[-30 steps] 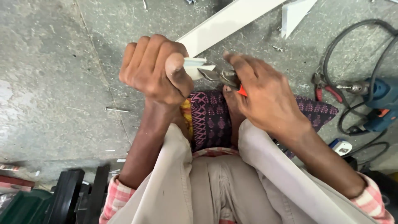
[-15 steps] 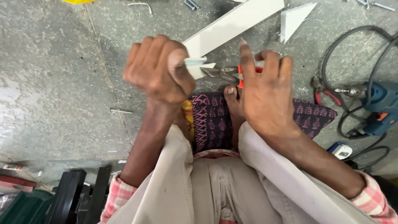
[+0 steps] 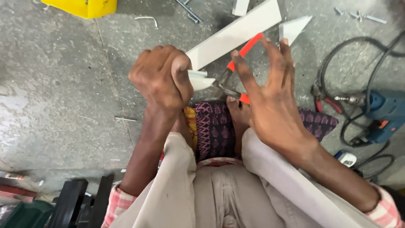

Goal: The person uses red-handled pliers to trim and shape the ends of white plastic profiles. They repeatedly bend and cut small sections to create notches and angled edges, then test the fit of the modified pieces against a longer profile.

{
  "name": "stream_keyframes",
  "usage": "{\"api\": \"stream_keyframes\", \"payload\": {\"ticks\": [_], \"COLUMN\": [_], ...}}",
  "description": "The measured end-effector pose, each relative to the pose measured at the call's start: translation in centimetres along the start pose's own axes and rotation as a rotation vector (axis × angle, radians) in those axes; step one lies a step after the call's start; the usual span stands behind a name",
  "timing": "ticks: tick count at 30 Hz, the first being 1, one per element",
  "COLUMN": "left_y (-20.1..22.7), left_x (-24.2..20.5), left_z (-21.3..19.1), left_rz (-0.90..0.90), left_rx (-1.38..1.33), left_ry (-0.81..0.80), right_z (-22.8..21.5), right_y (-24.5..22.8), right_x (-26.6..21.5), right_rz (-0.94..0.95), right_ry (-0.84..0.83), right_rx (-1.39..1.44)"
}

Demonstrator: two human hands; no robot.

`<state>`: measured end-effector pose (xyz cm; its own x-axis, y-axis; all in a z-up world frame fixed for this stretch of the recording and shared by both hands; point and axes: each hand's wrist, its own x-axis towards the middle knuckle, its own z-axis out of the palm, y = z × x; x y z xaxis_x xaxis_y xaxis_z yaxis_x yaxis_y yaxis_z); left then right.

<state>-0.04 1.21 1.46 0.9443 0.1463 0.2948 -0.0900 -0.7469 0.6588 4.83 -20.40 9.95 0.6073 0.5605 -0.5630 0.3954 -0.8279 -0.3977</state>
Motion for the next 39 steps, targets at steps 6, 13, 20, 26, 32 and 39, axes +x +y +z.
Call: {"api": "stream_keyframes", "payload": {"ticks": [6,13,20,26,32,39], "left_y": [0.9,0.5,0.1,2.3,3.8,4.8], "left_x": [0.4,-0.3,-0.9,1.0,2.2,2.2], "left_z": [-0.2,0.5,0.0,-2.8,-3.9,-4.7], "left_rz": [0.162,-0.017,0.093,-0.144,0.176,0.247], "left_rx": [-0.098,0.004,0.054,-0.211,-0.168,-0.093], "left_ry": [0.114,-0.099,0.251,0.131,0.141,0.003], "right_z": [-1.0,-1.9,2.1,2.4,1.2,-0.9], "right_y": [2.3,2.5,2.1,8.2,7.8,3.9], "right_x": [-0.7,-1.2,-0.5,4.4,-1.2,-3.6], "right_rz": [-0.295,-0.091,-0.274,-0.425,-0.142,-0.232], "right_ry": [-0.081,-0.344,0.161,0.206,-0.002,-0.160], "right_rx": [0.219,0.340,-0.060,-0.169,0.663,0.015]}}
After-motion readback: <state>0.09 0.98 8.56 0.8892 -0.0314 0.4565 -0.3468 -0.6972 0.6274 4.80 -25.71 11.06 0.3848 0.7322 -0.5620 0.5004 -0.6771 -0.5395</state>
